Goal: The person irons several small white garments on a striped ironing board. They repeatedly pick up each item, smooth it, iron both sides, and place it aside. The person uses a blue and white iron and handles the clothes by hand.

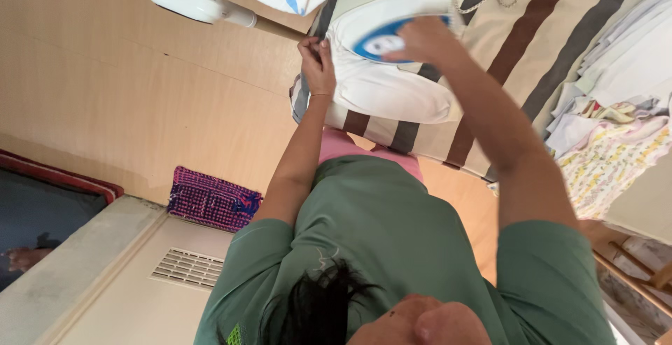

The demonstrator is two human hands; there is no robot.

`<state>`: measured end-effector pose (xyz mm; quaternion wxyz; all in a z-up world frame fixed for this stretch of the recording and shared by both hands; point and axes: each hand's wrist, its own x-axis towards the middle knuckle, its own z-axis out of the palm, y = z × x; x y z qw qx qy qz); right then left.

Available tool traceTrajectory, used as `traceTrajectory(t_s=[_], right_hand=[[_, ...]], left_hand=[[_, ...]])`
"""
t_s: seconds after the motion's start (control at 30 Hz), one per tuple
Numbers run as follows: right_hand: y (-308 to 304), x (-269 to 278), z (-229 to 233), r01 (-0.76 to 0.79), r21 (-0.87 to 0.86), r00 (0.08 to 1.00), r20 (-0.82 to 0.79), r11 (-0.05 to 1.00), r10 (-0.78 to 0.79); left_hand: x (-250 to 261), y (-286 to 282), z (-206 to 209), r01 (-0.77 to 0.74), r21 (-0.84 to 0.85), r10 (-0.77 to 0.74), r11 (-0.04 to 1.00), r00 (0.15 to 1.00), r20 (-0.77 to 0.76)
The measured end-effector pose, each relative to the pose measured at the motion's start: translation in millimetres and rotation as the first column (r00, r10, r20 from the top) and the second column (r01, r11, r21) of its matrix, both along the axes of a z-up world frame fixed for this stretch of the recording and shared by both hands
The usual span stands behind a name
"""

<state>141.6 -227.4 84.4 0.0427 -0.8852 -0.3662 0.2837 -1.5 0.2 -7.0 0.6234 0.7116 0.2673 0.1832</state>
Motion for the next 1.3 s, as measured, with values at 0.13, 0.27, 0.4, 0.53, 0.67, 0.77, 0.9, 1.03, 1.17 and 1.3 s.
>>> traceTrajectory(t_s=[0.13,0.27,0.4,0.53,0.67,0.77,0.9,1.03,1.17,1.3], right_hand=[[-10,1,12,-0.121,-0.159,0.993,-0.009,0.980,0.121],[30,-14,1,-0.120,-0.088,0.992,0.037,0.989,0.124],[13,-6,1,-0.090,-0.077,0.993,0.068,0.993,0.096],[-7,3,8,-0.083,-0.052,0.994,0.069,0.995,0.086],[27,-16,0,0.020,-0.071,0.999,0.045,0.997,-0.016],[21,-13,-6,0.310,0.010,0.948,0.068,0.951,-0.310],[-34,0,2,0.743,0.223,0.644,0.014,0.631,-0.765],[-66,-24,-1,0.957,0.058,0.291,-0.218,0.285,-0.932],[-62,-28,-15,0.854,0.357,0.419,-0.043,0.377,-0.907],[-41,4,6,0.976,0.119,0.212,-0.281,0.185,-0.936]], left_hand=[[-1,1,-1,0.016,0.006,-0.016,1.000,1.000,-0.018],[-2,2,-5,0.032,0.012,-0.032,0.999,0.999,0.017],[-2,2,-9,0.038,0.038,-0.039,0.999,0.999,0.015],[-2,0,-7,0.020,0.042,-0.021,0.999,1.000,0.006],[1,0,-4,0.027,0.028,-0.027,0.999,0.999,-0.019],[-2,1,-3,0.040,0.034,-0.040,0.999,0.999,-0.004],[-1,1,-2,0.042,0.034,-0.042,0.999,0.999,-0.011],[-1,1,3,0.046,0.051,-0.045,0.998,0.999,-0.016],[2,1,8,0.048,0.026,-0.046,0.999,0.997,-0.055],[2,0,11,0.081,-0.003,-0.081,0.997,0.995,-0.053]])
